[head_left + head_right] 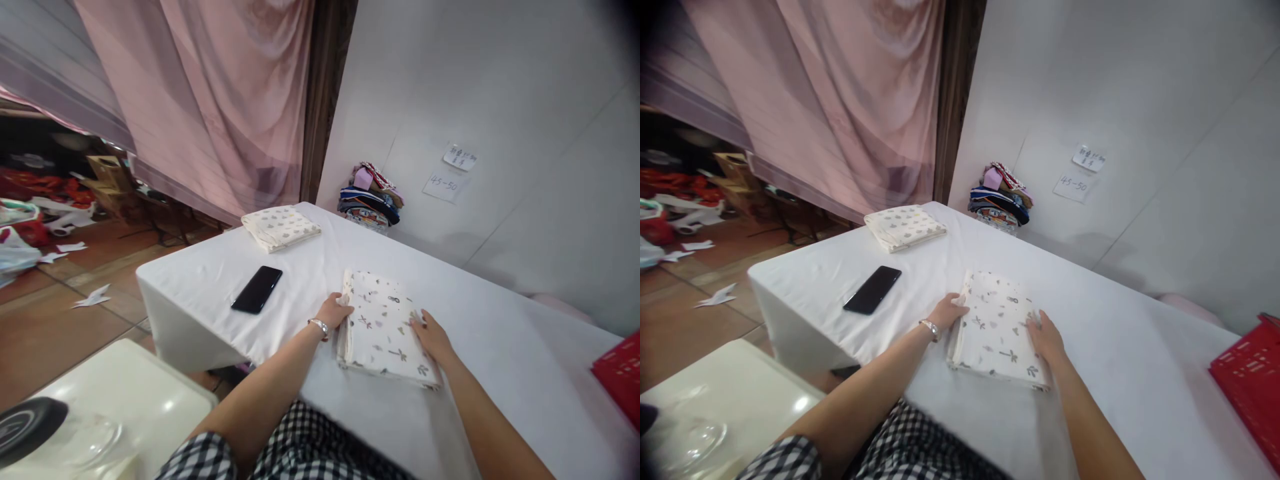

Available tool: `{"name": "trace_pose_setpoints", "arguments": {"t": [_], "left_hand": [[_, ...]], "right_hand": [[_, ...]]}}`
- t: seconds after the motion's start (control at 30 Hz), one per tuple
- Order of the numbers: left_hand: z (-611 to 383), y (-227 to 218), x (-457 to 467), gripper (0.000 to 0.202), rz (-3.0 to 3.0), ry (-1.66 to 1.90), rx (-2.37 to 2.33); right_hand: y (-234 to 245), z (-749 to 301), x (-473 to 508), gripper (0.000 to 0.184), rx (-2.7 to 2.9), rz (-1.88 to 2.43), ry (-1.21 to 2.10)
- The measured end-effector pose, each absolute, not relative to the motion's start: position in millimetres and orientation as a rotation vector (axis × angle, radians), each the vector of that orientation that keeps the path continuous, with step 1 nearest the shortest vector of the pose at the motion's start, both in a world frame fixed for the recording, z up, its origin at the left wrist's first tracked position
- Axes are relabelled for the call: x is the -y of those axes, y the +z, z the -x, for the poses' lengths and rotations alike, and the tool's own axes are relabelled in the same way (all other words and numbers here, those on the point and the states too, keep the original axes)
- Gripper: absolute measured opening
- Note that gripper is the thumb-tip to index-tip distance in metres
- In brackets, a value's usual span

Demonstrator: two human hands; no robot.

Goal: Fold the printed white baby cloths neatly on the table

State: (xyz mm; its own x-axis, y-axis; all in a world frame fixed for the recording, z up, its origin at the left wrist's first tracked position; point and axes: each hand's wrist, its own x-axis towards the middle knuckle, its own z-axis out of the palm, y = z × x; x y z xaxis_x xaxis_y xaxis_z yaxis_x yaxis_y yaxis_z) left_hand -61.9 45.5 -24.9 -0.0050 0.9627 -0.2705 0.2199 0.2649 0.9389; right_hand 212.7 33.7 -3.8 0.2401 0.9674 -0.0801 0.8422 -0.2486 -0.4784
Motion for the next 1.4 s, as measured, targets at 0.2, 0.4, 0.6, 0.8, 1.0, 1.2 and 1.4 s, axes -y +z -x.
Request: {"name": "trace_pose_setpoints", "arguments": {"t": [0.2, 0.4, 0.6, 0.8, 1.0, 1.2, 1.4], "left_hand": [[60.7, -22.1, -42.7, 0.063, -1.178, 0.879, -1.507], [52.0, -4.5, -41.0, 0.056, -1.32, 0.794, -1.639], [10.8, 37.2, -27.9, 0.037, -1.812, 0.789, -1.729], [-18.0, 50.9, -7.7, 0.036, -1.969, 0.813, -1.639], [-23.6, 57.4, -0.4, 0.056, -1.643, 0.896, -1.364], [-37.9, 70.6, 15.8, 0.075, -0.835, 0.833, -0.839], [-56.6, 55.1, 28.1, 0.089, -0.757, 0.912, -0.668]], "right_hand": [[0.4, -227.8, -20.3, 0.067, 1.262, 2.086, 1.167], [23.7, -207.9, -33.0, 0.036, 1.494, 2.038, 1.107], [49.9, -159.0, -22.4, 0.022, 2.159, 2.134, 0.132], [54.1, -142.3, 6.8, 0.028, 2.214, 1.93, 0.042], [61.6, -174.1, 12.5, 0.033, 2.026, 1.777, 0.497], [91.5, -206.5, 17.6, 0.042, 1.846, 1.73, 1.045], [109.4, -208.2, 14.6, 0.038, 2.292, 1.998, 0.827]]}}
